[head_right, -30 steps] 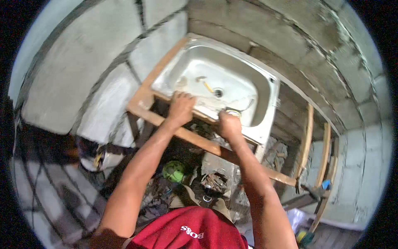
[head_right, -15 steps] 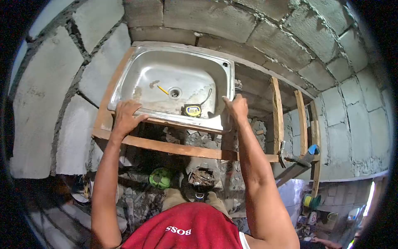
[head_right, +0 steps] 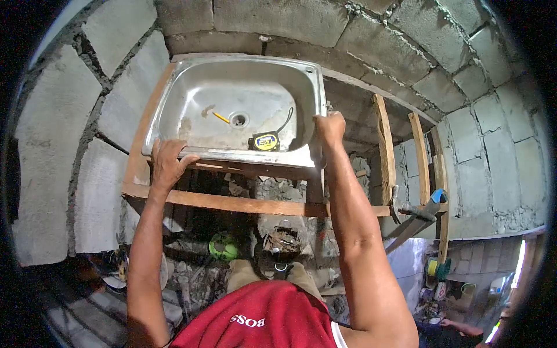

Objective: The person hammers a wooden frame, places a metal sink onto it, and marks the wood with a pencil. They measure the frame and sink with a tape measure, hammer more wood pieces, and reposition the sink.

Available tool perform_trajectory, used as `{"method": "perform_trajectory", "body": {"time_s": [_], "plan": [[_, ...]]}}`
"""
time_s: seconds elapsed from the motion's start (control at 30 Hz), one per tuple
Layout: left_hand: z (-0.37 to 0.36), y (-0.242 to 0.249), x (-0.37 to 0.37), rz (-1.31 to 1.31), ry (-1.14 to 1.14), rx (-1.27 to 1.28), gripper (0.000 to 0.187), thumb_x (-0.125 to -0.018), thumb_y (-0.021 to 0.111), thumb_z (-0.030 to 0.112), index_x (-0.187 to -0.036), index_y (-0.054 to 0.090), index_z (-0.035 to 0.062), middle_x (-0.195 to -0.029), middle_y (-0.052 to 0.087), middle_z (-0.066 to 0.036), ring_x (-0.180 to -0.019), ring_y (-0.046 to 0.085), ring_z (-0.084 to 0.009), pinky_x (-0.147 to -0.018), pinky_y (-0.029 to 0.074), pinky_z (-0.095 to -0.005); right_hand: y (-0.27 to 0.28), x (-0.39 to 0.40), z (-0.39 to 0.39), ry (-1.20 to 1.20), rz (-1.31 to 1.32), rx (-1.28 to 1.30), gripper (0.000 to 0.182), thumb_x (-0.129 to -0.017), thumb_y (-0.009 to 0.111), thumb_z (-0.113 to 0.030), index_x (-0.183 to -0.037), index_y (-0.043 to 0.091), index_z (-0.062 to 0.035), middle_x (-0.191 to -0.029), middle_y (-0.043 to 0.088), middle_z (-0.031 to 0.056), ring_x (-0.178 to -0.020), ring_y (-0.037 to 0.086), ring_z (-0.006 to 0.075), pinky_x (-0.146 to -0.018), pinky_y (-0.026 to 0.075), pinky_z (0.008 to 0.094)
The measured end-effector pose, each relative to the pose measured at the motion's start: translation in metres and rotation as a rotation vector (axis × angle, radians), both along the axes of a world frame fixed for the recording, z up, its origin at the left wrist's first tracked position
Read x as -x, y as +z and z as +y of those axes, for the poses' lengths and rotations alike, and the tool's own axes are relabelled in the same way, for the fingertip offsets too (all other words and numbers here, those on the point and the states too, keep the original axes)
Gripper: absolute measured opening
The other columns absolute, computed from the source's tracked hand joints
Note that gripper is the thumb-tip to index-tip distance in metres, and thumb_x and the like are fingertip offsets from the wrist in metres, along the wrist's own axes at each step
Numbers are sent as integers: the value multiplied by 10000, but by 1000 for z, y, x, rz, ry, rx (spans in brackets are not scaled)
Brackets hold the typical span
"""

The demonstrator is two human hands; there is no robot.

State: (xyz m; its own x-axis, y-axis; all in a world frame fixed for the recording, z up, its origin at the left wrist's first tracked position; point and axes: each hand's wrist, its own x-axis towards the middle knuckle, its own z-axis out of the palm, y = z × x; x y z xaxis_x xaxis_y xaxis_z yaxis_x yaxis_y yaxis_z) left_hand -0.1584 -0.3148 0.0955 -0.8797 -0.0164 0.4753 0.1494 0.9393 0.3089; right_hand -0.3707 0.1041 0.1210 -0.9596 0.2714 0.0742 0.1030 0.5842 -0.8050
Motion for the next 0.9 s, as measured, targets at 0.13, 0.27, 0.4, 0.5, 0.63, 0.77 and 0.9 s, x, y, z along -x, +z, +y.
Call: {"method": "perform_trajectory", "body": {"time_s": [0.13, 0.27, 0.4, 0.5, 0.63, 0.77, 0.9], "plan": [[5, 2, 6, -4, 4, 2, 603, -801, 680, 626, -1029, 705, 68, -1041, 684, -92, -1073, 607, -280, -1092, 294, -566, -15, 8, 2, 8, 44, -194, 311, -701, 819, -209, -853, 675, 21, -769, 711, 122, -693, 665, 196, -659, 518, 349], [7, -1, 5, -25, 3, 28, 562, -797, 727, 561, -1054, 696, 62, -1046, 679, -99, -1081, 602, -298, -1097, 301, -533, 1, -2, -5, 48, -75, -354, 437, -711, 807, -329, -912, 725, 51, -945, 726, 261, -931, 713, 393, -830, 546, 456], [6, 2, 7, -18, 2, 6, 576, -771, 733, 576, -1029, 699, 62, -1050, 682, -93, -1082, 602, -285, -1103, 294, -548, 25, 5, -3, 215, -232, -526, 445, -729, 806, -333, -940, 738, 53, -987, 717, 273, -982, 697, 416, -855, 547, 470], [6, 1, 6, -23, 15, -13, 621, -763, 709, 627, -1017, 703, 61, -1048, 685, -87, -1087, 603, -278, -1112, 286, -576, 28, 4, -2, 269, -133, -732, 411, -777, 773, -346, -912, 740, 41, -934, 716, 264, -960, 701, 412, -829, 548, 461], [7, -3, 9, -16, 32, 3, 639, -758, 706, 635, -1022, 698, 53, -1043, 684, -95, -1084, 603, -289, -1115, 283, -588, 55, 1, 15, 368, -76, -690, 412, -833, 735, -345, -953, 733, 48, -965, 726, 241, -912, 716, 369, -797, 556, 437], [7, 2, 7, -73, 32, -1, 573, -770, 771, 540, -1058, 699, 50, -1056, 687, -103, -1117, 595, -297, -1122, 292, -555, 103, -79, 12, 375, -201, 214, 345, -904, 700, -303, -982, 707, 33, -812, 698, 113, -695, 643, 155, -634, 535, 315], [18, 26, -21, 194, 216, -265, 496, -781, 837, 305, -1152, 670, 22, -1101, 692, -133, -1085, 630, -323, -1031, 433, -458, 99, -146, 39, 720, -329, 270, 275, -931, 701, -262, -970, 705, 11, -812, 690, 67, -718, 645, 122, -632, 531, 288]]}}
